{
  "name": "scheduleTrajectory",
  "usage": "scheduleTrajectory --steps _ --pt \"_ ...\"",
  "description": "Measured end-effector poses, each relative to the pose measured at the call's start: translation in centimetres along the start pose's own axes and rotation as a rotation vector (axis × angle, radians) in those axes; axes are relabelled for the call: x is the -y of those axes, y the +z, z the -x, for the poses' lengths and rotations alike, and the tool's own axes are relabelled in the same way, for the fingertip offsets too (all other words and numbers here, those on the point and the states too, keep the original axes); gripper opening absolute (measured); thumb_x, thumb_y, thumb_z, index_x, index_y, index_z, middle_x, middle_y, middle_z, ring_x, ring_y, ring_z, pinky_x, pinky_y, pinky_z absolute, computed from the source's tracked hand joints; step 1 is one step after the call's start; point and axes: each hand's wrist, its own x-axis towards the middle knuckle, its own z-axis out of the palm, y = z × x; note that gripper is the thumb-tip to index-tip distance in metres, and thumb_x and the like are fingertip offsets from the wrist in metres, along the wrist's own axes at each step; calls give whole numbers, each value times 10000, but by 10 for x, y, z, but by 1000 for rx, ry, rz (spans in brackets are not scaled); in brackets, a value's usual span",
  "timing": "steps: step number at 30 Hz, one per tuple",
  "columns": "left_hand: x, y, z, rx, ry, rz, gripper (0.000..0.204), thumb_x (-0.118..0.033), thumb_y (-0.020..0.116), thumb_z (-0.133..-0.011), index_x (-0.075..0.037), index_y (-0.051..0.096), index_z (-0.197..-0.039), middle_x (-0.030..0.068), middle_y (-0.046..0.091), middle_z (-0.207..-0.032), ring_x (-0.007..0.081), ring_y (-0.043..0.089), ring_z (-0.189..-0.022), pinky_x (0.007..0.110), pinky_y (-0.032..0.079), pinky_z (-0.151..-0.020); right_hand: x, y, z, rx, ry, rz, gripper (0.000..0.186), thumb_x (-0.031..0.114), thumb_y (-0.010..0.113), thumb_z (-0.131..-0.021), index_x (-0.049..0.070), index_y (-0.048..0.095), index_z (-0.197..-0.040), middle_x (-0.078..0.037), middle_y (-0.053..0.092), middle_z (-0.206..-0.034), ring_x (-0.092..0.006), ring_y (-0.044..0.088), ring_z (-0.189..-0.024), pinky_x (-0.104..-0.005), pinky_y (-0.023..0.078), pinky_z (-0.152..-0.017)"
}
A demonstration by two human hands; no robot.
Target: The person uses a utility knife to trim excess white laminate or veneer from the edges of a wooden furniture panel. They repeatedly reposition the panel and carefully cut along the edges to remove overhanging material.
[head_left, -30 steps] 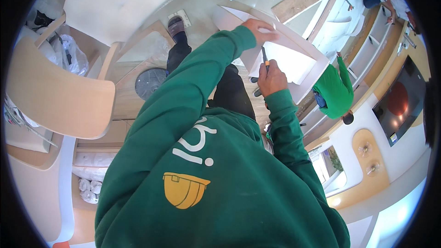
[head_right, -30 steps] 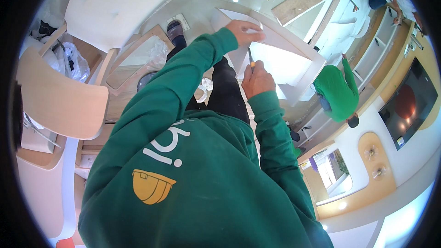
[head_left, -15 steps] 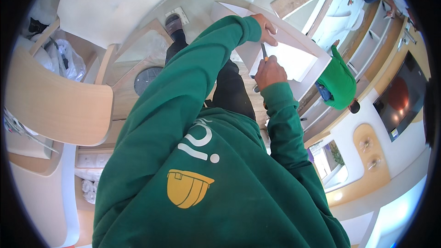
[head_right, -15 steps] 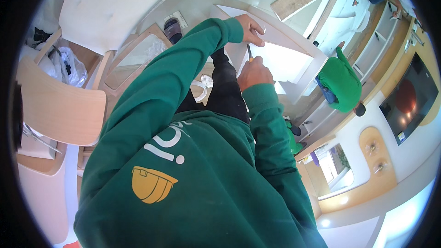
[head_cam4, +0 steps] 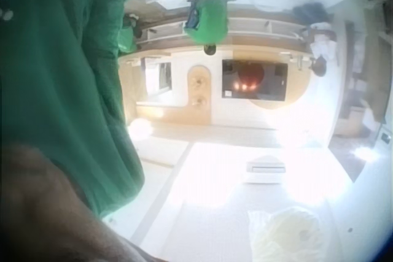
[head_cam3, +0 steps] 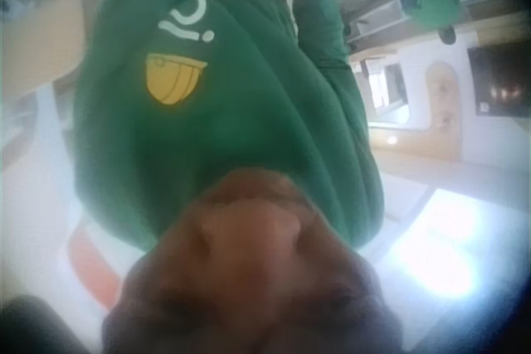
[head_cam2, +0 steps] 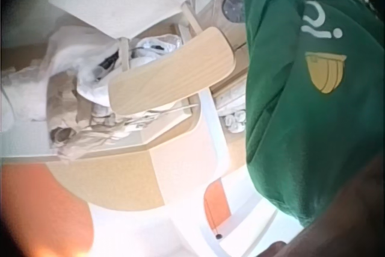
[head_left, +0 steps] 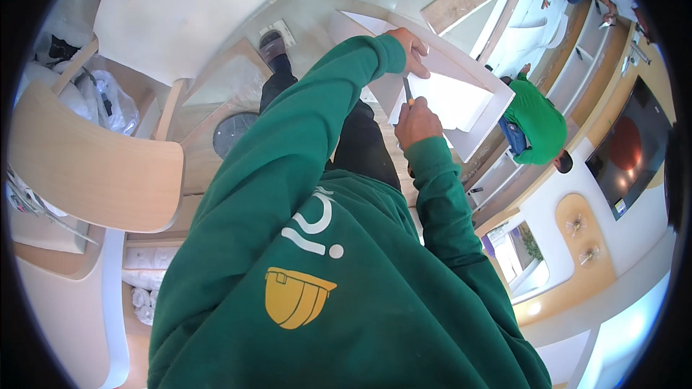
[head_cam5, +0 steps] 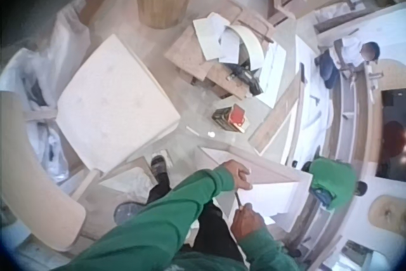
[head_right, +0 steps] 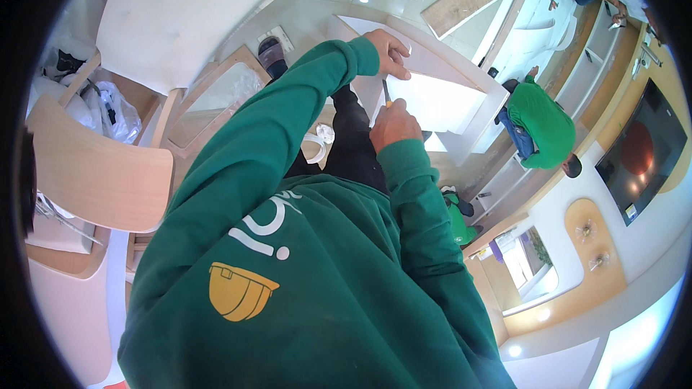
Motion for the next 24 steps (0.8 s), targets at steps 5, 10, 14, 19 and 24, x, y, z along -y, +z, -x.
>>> scheduleTrajectory --steps 5,10,14,19,24 --pt "1 0 1 -7 -9 16 676 -368 852 -619 19 643 -1132 121 699 -972 195 648 -928 288 498 -858 -2 9 1 5 82 -66 238 198 479 -922 -40 481 -928 -279 644 -817 -418 654 -808 -486 517 -744" --pt "-1 1 3 -42 10 3 650 -366 853 -615 6 657 -1111 112 701 -961 197 645 -935 292 496 -871 3 13 -12 7 111 -106 244 195 494 -917 -48 486 -935 -283 644 -826 -421 653 -811 -488 516 -754" --pt "-1 2 5 -70 24 10 632 -367 854 -614 3 665 -1090 103 705 -944 196 642 -947 294 496 -872 0 9 -4 -13 -24 -14 243 189 505 -912 -53 493 -926 -290 640 -808 -438 647 -810 -500 512 -751" --pt "1 6 7 -101 30 11 613 -368 848 -618 -3 669 -1076 101 705 -947 197 643 -947 298 493 -883 -8 13 8 -5 94 -152 241 186 509 -911 -54 495 -917 -297 635 -790 -453 641 -792 -511 510 -736" --pt "-2 6 10 -115 35 -22 610 -366 850 -617 -8 670 -1076 98 705 -945 192 641 -945 303 494 -884 -4 23 -6 -32 92 -181 248 199 502 -916 -48 489 -909 -297 632 -784 -457 637 -770 -520 505 -716"
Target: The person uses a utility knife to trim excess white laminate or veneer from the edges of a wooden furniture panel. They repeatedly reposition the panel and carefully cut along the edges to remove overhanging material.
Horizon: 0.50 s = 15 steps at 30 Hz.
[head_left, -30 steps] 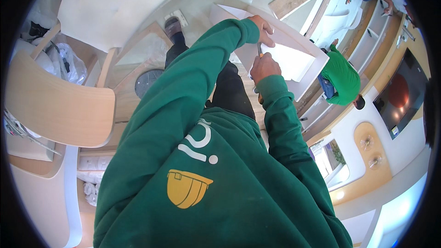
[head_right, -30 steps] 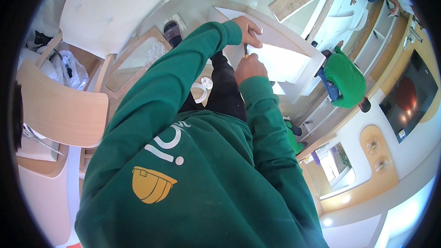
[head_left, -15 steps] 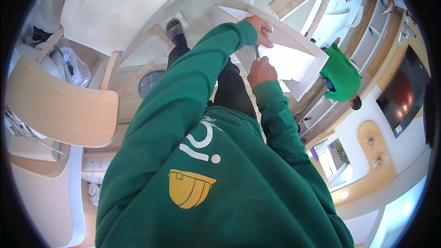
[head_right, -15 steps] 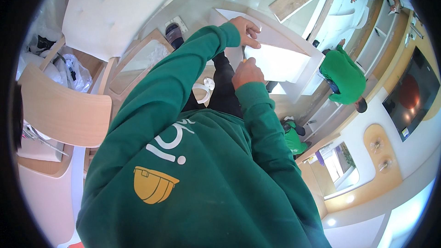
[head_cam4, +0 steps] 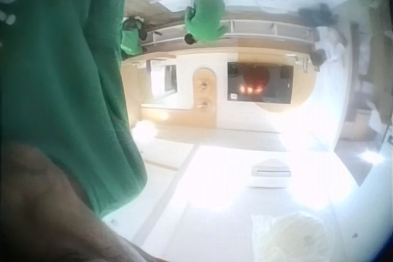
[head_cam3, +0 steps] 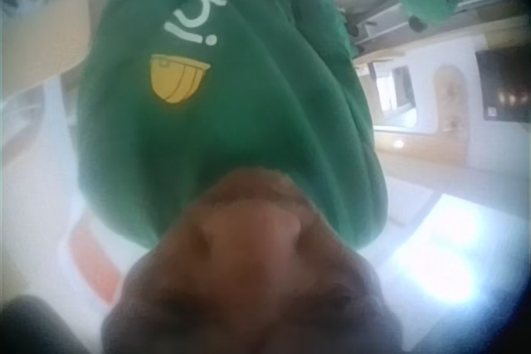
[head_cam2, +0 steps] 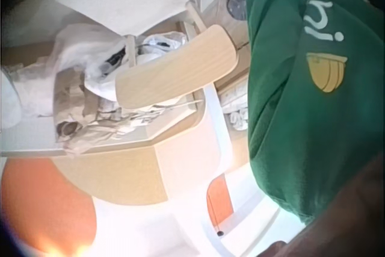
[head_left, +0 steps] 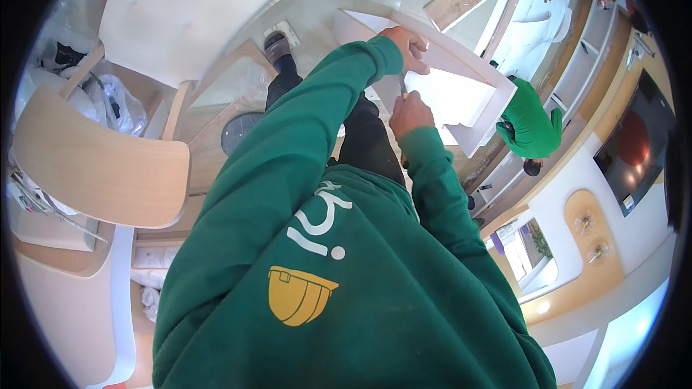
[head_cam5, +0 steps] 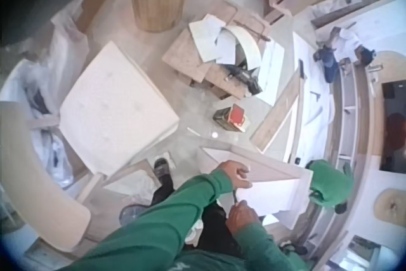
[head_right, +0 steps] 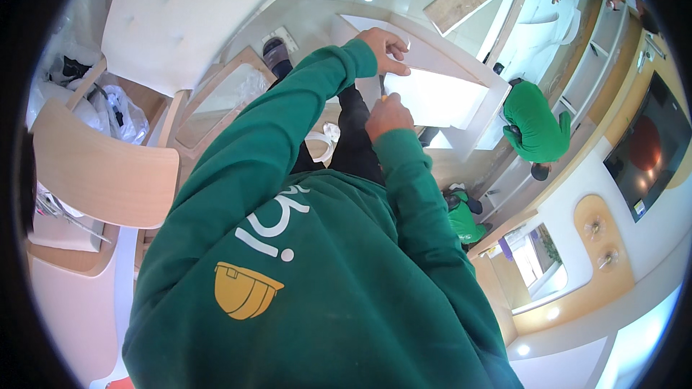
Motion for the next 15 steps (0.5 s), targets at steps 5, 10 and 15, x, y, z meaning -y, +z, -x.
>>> scheduleTrajectory --steps 5,10,15 --pt "-5 -1 2 5 -19 39 588 -345 855 -618 0 675 -1058 97 704 -916 185 648 -908 292 498 -854 0 -2 7 13 -27 34 232 191 483 -925 -40 473 -933 -298 638 -804 -448 643 -786 -507 516 -728" --pt "-4 -1 3 11 -53 30 551 -317 853 -627 15 680 -1031 95 704 -894 179 650 -884 285 501 -829 -8 1 17 28 -27 40 224 185 477 -928 -39 463 -932 -293 639 -795 -454 641 -781 -504 516 -712" --pt "-3 0 1 1 -29 20 549 -314 854 -629 19 679 -1028 91 704 -876 172 650 -867 281 502 -821 -5 12 7 -48 -41 -38 239 196 490 -929 -41 468 -915 -283 632 -763 -451 636 -749 -509 506 -683"
